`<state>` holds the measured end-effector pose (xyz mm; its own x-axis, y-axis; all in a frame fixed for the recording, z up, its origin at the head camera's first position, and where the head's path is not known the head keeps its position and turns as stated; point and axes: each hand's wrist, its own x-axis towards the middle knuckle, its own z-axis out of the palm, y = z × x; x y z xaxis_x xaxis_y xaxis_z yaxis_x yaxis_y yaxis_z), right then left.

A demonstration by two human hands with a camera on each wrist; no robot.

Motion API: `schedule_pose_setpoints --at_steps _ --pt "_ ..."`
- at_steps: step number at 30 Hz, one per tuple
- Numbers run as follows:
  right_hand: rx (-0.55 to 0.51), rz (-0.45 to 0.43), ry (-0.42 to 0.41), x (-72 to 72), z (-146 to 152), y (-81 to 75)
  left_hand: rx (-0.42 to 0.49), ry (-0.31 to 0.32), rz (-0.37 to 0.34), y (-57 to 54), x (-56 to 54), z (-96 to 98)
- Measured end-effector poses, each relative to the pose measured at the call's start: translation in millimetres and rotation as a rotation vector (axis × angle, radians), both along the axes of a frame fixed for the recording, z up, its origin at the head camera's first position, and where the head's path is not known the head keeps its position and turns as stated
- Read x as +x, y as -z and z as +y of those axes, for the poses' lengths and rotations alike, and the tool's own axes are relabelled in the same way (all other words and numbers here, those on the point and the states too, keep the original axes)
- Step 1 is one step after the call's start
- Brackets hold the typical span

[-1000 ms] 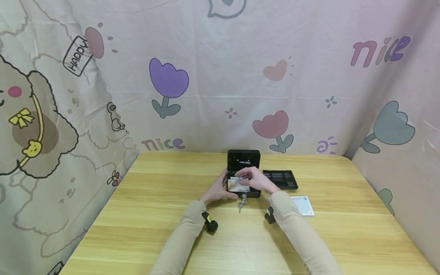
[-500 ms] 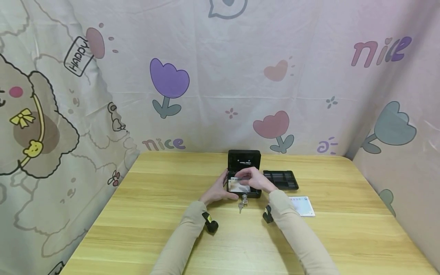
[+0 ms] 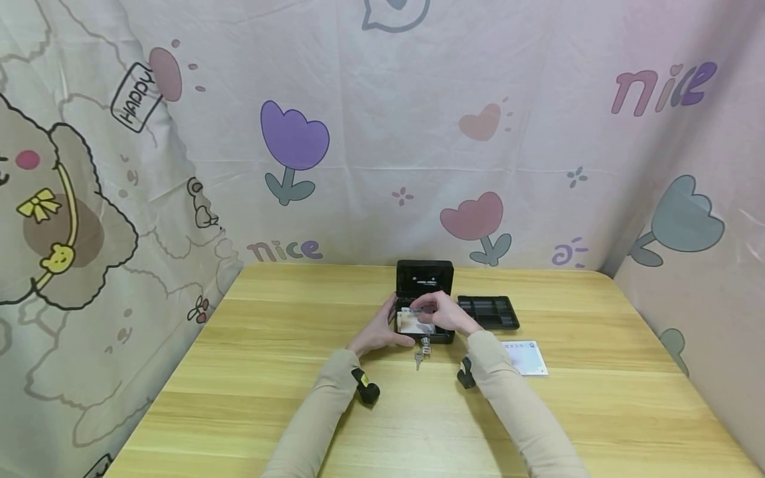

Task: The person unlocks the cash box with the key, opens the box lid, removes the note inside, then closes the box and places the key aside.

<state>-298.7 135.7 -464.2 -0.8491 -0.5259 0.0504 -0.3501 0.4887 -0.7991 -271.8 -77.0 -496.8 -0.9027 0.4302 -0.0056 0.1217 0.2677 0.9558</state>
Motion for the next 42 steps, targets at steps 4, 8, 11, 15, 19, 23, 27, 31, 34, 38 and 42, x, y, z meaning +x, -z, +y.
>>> schedule_pose_setpoints --at_steps 4,8,11,15,19,23,27,31,34,38,42 --pt "0.014 0.006 -0.004 1.0 0.3 -0.3 -0.011 -0.004 0.003 0.0 0.2 0.0" --pt "0.024 0.025 -0.015 2.1 0.3 -1.2 -0.010 -0.006 -0.002 -0.6 1.1 -0.1" --pt "0.035 0.038 -0.027 2.6 -0.1 -1.2 -0.012 -0.006 0.000 -0.7 1.3 -0.2" --pt "0.044 0.045 -0.039 3.9 -0.2 -1.1 -0.016 -0.008 0.008 -0.7 0.4 0.0" --pt "0.050 0.039 -0.029 4.4 -0.2 -0.8 -0.012 -0.009 0.011 -0.9 -0.2 0.4" --pt "0.057 0.050 -0.028 3.6 -0.8 0.5 -0.013 -0.006 0.013 0.0 -0.8 0.3" --pt "0.075 0.070 -0.028 3.2 -2.1 1.1 -0.013 0.000 0.019 0.4 -0.8 -0.2" --pt "0.113 0.081 -0.009 2.5 -3.6 1.3 -0.016 -0.003 0.017 1.6 -1.4 -0.2" --pt "0.142 0.098 0.003 2.0 -4.7 2.3 -0.019 -0.008 0.013 2.1 -2.0 0.0" --pt "0.145 0.097 0.020 2.0 -5.0 3.6 -0.012 -0.007 0.013 2.1 -2.0 0.1" --pt "0.120 0.077 0.034 2.0 -4.7 4.7 0.006 -0.003 0.015 1.9 -1.6 0.3"
